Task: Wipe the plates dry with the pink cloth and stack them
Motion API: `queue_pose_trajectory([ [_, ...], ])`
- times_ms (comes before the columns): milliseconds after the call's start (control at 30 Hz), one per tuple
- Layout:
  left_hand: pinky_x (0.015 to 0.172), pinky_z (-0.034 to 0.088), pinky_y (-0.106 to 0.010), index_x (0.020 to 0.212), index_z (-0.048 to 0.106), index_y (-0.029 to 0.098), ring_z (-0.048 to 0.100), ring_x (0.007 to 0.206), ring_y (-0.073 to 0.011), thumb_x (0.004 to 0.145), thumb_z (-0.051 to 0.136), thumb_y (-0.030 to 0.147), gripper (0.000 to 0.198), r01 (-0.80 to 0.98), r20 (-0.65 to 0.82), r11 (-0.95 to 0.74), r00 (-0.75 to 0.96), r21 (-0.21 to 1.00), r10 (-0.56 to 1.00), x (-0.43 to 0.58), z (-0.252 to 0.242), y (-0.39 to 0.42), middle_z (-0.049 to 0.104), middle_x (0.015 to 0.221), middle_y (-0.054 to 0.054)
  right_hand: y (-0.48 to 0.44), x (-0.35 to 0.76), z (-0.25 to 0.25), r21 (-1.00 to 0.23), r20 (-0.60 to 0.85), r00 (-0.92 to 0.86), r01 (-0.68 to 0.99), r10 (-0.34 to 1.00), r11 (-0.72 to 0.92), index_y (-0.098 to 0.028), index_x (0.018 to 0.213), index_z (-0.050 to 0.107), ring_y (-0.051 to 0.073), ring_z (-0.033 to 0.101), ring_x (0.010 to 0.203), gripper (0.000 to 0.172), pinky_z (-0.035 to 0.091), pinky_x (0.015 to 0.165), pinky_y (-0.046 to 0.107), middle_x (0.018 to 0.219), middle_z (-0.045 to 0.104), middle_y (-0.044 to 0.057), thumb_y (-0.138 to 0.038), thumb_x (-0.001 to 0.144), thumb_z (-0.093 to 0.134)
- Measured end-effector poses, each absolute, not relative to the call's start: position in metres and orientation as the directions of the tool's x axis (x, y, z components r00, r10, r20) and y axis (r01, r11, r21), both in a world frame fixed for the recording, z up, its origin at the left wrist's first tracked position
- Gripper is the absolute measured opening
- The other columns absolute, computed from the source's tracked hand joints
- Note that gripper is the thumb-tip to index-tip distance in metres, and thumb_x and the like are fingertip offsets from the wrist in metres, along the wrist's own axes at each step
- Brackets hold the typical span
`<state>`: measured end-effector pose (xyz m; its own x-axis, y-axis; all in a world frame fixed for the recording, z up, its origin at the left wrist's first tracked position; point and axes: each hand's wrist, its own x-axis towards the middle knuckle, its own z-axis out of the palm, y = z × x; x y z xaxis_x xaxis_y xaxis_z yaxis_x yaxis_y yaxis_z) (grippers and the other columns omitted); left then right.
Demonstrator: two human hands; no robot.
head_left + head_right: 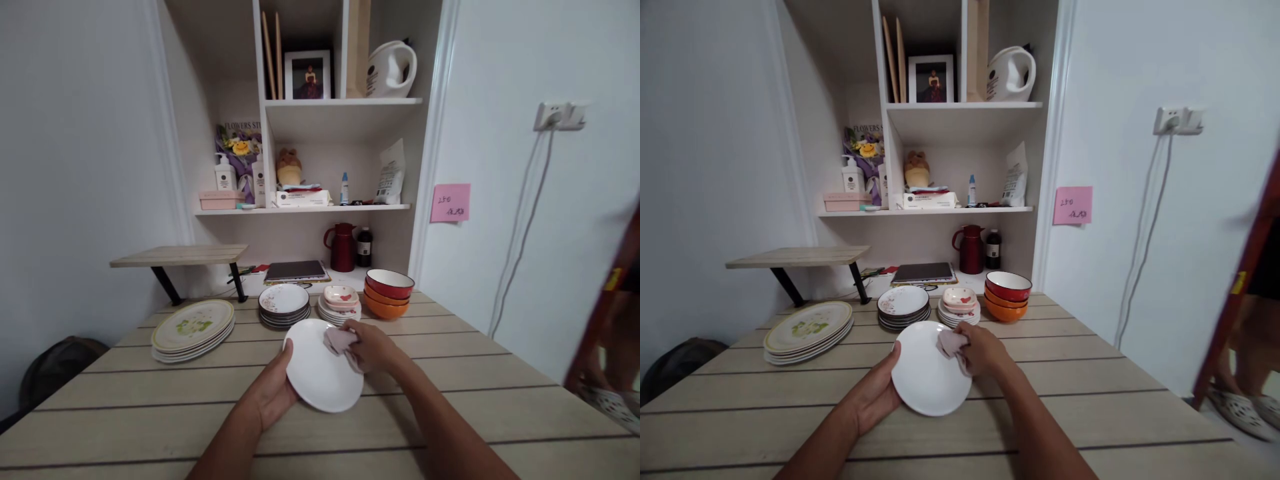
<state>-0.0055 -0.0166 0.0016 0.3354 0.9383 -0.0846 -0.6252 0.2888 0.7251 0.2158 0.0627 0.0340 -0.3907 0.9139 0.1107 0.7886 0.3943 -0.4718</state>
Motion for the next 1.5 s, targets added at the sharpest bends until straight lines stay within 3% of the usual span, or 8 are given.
queue_pose_trajectory([
  [200, 0.109, 0.031, -0.041, 0.138, 0.044, 0.015, 0.055, 0.120, -0.0255, 0.089, 0.052, 0.045, 0.058, -0.610, -0.039, 0.277, 0.373, 0.743, 0.927, -0.003, 0.002, -0.018, 0.063, 0.125, -0.015, 0.055, 0.165, 0.031, -0.436, 0.260, -0.266, 0.825, 0.928, 0.359, -0.025, 0.131, 0.046, 0.024, 0.057, 0.100, 0.048, 0.038, 0.074, 0.030, 0.124, 0.055, 0.012, -0.018, 0.084, 0.047],
  [400, 0.108, 0.032, -0.041, 0.132, 0.051, 0.014, 0.057, 0.118, -0.0259, 0.087, 0.048, 0.054, 0.061, -0.625, 0.013, 0.262, 0.400, 0.736, 0.916, -0.004, -0.006, -0.015, 0.065, 0.121, -0.015, 0.030, 0.147, 0.044, -0.421, 0.330, -0.606, 0.592, 0.723, 0.688, -0.033, 0.136, 0.044, 0.021, 0.054, 0.105, 0.055, 0.039, 0.086, 0.028, 0.121, 0.054, 0.005, -0.027, 0.083, 0.056],
  [633, 0.108, 0.031, -0.045, 0.134, 0.049, 0.013, 0.054, 0.120, -0.0298, 0.081, 0.043, 0.067, 0.076, -0.635, 0.048, 0.269, 0.436, 0.724, 0.899, -0.007, 0.003, -0.019, 0.063, 0.124, -0.017, 0.022, 0.183, 0.051, -0.583, 0.141, -0.861, 0.326, 0.488, 0.744, -0.022, 0.100, 0.068, 0.019, 0.057, 0.095, 0.024, 0.042, 0.085, 0.028, 0.103, 0.061, 0.004, -0.036, 0.082, 0.059],
  [833, 0.109, 0.029, -0.045, 0.144, 0.034, 0.018, 0.053, 0.122, -0.0281, 0.087, 0.049, 0.052, 0.068, -0.645, -0.013, 0.256, 0.357, 0.720, 0.934, -0.006, 0.005, -0.019, 0.060, 0.130, -0.016, 0.043, 0.219, 0.044, -0.517, -0.003, -0.641, 0.658, 0.768, 0.547, -0.027, 0.095, 0.069, 0.018, 0.060, 0.090, 0.034, 0.041, 0.075, 0.025, 0.098, 0.068, -0.001, -0.016, 0.064, 0.065],
  [967, 0.108, 0.032, -0.044, 0.147, 0.027, 0.022, 0.056, 0.119, -0.0265, 0.087, 0.055, 0.044, 0.070, -0.645, -0.037, 0.240, 0.312, 0.726, 0.949, -0.007, 0.003, -0.018, 0.059, 0.130, -0.015, 0.057, 0.219, 0.037, -0.463, 0.086, -0.408, 0.791, 0.909, 0.400, -0.022, 0.101, 0.062, 0.021, 0.061, 0.083, 0.033, 0.037, 0.066, 0.027, 0.092, 0.069, 0.004, -0.017, 0.069, 0.059],
  [1133, 0.107, 0.033, -0.042, 0.146, 0.030, 0.020, 0.057, 0.118, -0.0252, 0.088, 0.053, 0.043, 0.066, -0.632, -0.011, 0.248, 0.353, 0.734, 0.936, -0.007, 0.002, -0.016, 0.061, 0.128, -0.015, 0.058, 0.191, 0.031, -0.457, 0.227, -0.212, 0.839, 0.950, 0.296, -0.023, 0.125, 0.046, 0.025, 0.060, 0.094, 0.046, 0.034, 0.067, 0.029, 0.111, 0.066, 0.009, -0.020, 0.079, 0.051],
  [1267, 0.108, 0.032, -0.041, 0.144, 0.034, 0.019, 0.056, 0.119, -0.0247, 0.089, 0.054, 0.042, 0.063, -0.622, -0.013, 0.264, 0.378, 0.737, 0.926, -0.006, 0.002, -0.015, 0.062, 0.127, -0.014, 0.053, 0.165, 0.033, -0.462, 0.312, -0.223, 0.814, 0.924, 0.353, -0.026, 0.125, 0.046, 0.023, 0.058, 0.101, 0.042, 0.036, 0.071, 0.029, 0.124, 0.059, 0.008, -0.020, 0.084, 0.046],
  [1500, 0.109, 0.030, -0.042, 0.137, 0.045, 0.016, 0.056, 0.119, -0.0259, 0.087, 0.046, 0.055, 0.064, -0.622, -0.009, 0.277, 0.399, 0.733, 0.917, -0.003, 0.003, -0.016, 0.064, 0.124, -0.015, 0.041, 0.154, 0.038, -0.406, 0.352, -0.473, 0.700, 0.808, 0.587, -0.031, 0.121, 0.054, 0.020, 0.057, 0.099, 0.037, 0.038, 0.076, 0.026, 0.113, 0.059, 0.003, -0.029, 0.083, 0.055],
])
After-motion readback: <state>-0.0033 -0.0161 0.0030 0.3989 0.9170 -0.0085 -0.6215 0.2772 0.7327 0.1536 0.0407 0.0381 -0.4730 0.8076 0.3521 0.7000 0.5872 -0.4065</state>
